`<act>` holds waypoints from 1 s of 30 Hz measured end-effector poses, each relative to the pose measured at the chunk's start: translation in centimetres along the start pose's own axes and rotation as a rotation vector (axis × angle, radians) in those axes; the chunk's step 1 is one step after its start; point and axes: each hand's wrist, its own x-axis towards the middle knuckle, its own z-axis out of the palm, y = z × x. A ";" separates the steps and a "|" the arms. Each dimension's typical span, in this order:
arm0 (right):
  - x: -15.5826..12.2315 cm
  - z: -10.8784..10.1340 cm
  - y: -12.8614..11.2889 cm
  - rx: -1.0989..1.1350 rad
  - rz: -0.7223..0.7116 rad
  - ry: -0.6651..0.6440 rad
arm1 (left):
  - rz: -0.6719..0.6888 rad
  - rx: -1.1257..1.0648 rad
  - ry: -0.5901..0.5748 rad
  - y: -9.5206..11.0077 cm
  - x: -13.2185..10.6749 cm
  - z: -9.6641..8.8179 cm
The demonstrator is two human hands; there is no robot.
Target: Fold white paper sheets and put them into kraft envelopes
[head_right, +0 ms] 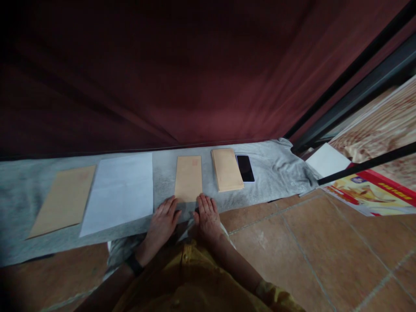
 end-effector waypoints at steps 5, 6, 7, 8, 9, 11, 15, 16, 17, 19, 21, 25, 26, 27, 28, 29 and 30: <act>0.1 0.4 -0.2 -0.010 0.015 0.025 | -0.202 -0.182 0.051 0.1 2.7 -0.1; 0.1 0.5 -0.2 -0.011 0.014 0.028 | -0.257 -0.211 0.041 0.2 3.2 -0.1; 0.1 0.6 -0.2 -0.012 0.012 0.031 | -0.308 -0.240 0.023 0.3 3.7 -0.2; 0.1 0.7 -0.1 -0.012 0.010 0.035 | -0.355 -0.267 0.003 0.3 4.2 -0.3; 0.1 0.9 -0.1 -0.013 0.007 0.040 | -0.397 -0.295 -0.020 0.4 4.6 -0.4; 0.0 1.2 0.0 -0.015 0.000 0.047 | -0.476 -0.350 -0.080 0.3 5.3 -0.7; 0.0 1.5 0.2 -0.018 0.007 0.062 | -0.578 -0.455 -0.251 -0.3 6.4 -1.3; 0.1 1.5 0.2 -0.019 0.009 0.064 | -0.583 -0.469 -0.281 -0.5 6.6 -1.4; 0.2 1.5 0.1 -0.020 0.009 0.066 | -0.584 -0.476 -0.296 -0.7 6.7 -1.4; 0.4 1.4 -0.2 -0.018 0.000 0.066 | -0.584 -0.482 -0.299 -0.9 6.8 -1.2; 0.8 1.3 -0.8 -0.004 -0.032 0.056 | -0.613 -0.529 -0.319 -1.1 6.8 -1.0; 1.5 1.4 -2.2 0.031 -0.120 0.035 | -0.676 -0.661 -0.414 -1.0 6.6 -1.0; 1.5 1.5 -2.4 0.034 -0.127 0.033 | -0.682 -0.675 -0.423 -0.9 6.6 -1.1; 1.6 1.5 -2.6 0.037 -0.127 0.029 | -0.687 -0.681 -0.428 -0.9 6.6 -1.2; 1.5 1.5 -2.7 0.040 -0.123 0.024 | -0.695 -0.688 -0.433 -0.9 6.6 -1.2; 1.5 1.5 -2.6 0.042 -0.115 0.018 | -0.704 -0.695 -0.438 -0.8 6.7 -1.3; 1.4 1.4 -2.5 0.043 -0.105 0.010 | -0.711 -0.701 -0.444 -0.8 6.7 -1.3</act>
